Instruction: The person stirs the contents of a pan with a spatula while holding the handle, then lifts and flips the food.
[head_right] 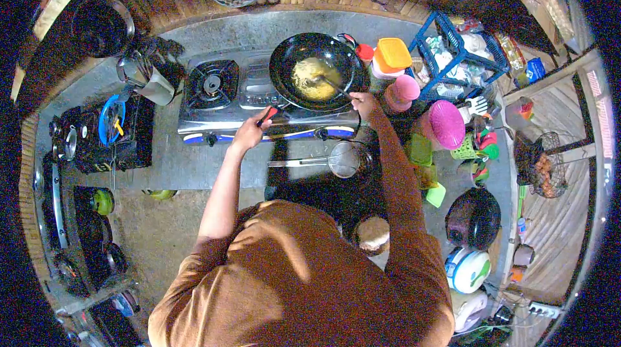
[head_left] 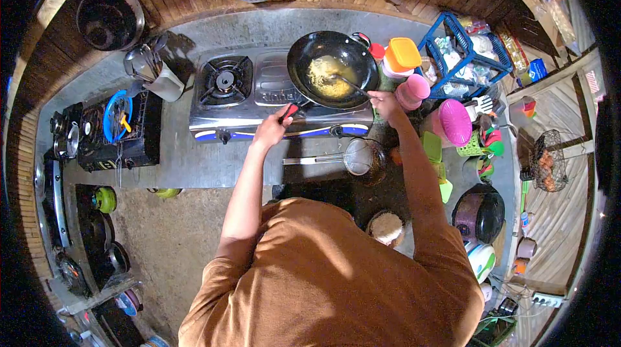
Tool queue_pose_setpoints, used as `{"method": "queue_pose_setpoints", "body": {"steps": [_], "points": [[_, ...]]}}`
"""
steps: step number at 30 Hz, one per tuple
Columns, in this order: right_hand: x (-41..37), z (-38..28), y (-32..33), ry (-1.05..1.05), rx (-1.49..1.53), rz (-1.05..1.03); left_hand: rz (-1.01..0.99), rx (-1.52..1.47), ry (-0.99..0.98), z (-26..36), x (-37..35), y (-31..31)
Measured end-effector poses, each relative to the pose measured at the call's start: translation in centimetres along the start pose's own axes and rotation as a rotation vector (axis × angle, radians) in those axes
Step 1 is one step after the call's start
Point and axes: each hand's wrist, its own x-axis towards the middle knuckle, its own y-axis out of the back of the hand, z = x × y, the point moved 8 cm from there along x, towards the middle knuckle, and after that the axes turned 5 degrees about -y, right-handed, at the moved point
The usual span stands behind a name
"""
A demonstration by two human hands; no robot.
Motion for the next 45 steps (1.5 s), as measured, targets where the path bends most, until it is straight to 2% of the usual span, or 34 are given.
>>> {"method": "queue_pose_setpoints", "body": {"steps": [1, 3, 5, 7, 8, 10, 12, 13, 15, 17, 18, 21, 23, 26, 27, 29, 31, 32, 33, 34, 36, 37, 38, 40, 44, 45], "points": [[-0.4, -0.1, -0.6, -0.092, 0.142, -0.118, -0.019, -0.038, 0.011, 0.0, 0.0, -0.1], [-1.6, -1.9, 0.1, -0.11, 0.173, -0.154, -0.041, -0.071, 0.02, -0.4, 0.2, -0.4], [-2.2, -1.6, 0.2, -0.13, 0.204, -0.191, 0.003, -0.068, -0.058, -0.6, 0.4, -0.4], [-2.0, -1.8, 1.5, 0.127, 0.108, -0.042, -0.026, -0.081, -0.032, -0.1, 0.4, -0.2], [-3.0, -3.5, 2.9, 0.493, -0.087, 0.209, -0.055, -0.098, -0.004, 0.1, 0.3, 0.0], [-3.7, -4.8, 4.3, 0.313, -0.395, 0.177, -0.059, -0.116, -0.03, -0.1, 0.3, 0.2], [-4.9, -5.9, 5.4, 0.405, -0.662, 0.278, -0.061, -0.139, -0.062, -0.8, 0.6, -0.1], [-5.1, -6.0, 5.8, 0.381, -0.653, 0.231, -0.02, -0.081, -0.088, -1.1, 0.7, 0.0], [-5.3, -5.9, 6.4, 0.34, -0.688, 0.263, 0.013, -0.014, -0.119, -0.4, 0.7, 0.5], [-6.0, -6.9, 7.1, 0.26, -0.771, 0.271, -0.11, -0.079, 0.125, 0.1, -0.2, 0.5], [-6.2, -7.1, 7.4, 0.252, -0.764, 0.274, -0.117, -0.07, 0.124, 0.0, -0.2, 0.2], [-6.1, -6.0, 7.1, 0.189, -0.627, 0.112, -0.072, -0.146, 0.063, 0.7, -0.2, 0.4], [-6.3, -5.6, 6.5, 0.184, -0.561, 0.075, -0.111, -0.123, 0.129, 1.3, -0.7, 0.7], [-5.7, -3.8, 4.5, 0.129, -0.397, -0.026, -0.121, -0.084, 0.106, 0.3, -0.1, 0.9], [-5.6, -3.5, 3.6, 0.113, -0.26, -0.083, -0.099, -0.092, 0.033, 0.8, 0.1, 1.1], [-5.0, -2.1, 1.7, 0.007, -0.101, -0.194, -0.105, -0.057, 0.045, 0.6, 0.0, 1.4], [-4.6, -1.8, 0.7, -0.033, -0.01, -0.193, -0.112, -0.026, 0.054, -0.4, 0.3, 1.4], [-4.6, -1.6, 0.5, -0.072, 0.084, -0.2, -0.062, 0.01, -0.058, -1.3, 1.0, 1.2], [-4.7, -2.5, 0.9, -0.045, 0.058, -0.183, -0.007, 0.042, -0.169, -0.4, 1.1, 1.7], [-4.4, -2.5, 1.1, -0.046, 0.047, -0.183, -0.004, 0.032, -0.171, -0.4, 1.2, 1.9], [-4.0, -4.1, 3.5, 0.278, -0.07, 0.125, -0.076, 0.064, -0.042, -1.1, 1.1, 1.7], [-3.4, -4.2, 4.2, 0.36, -0.276, 0.235, -0.092, 0.054, -0.033, -1.0, 1.0, 1.8], [-2.5, -3.0, 4.4, 0.351, -0.258, 0.281, -0.094, 0.044, -0.034, -0.9, 0.9, 1.9], [-2.0, -3.8, 5.1, 0.016, -0.591, 0.209, -0.106, 0.027, -0.073, 0.2, 0.8, 2.4], [1.3, 0.5, 4.1, 0.046, -0.691, 0.257, -0.095, 0.055, -0.057, -0.3, 1.1, 2.4], [1.3, -0.6, 3.4, 0.208, -0.654, 0.286, -0.058, 0.073, -0.079, -0.4, 1.1, 2.4]]}}
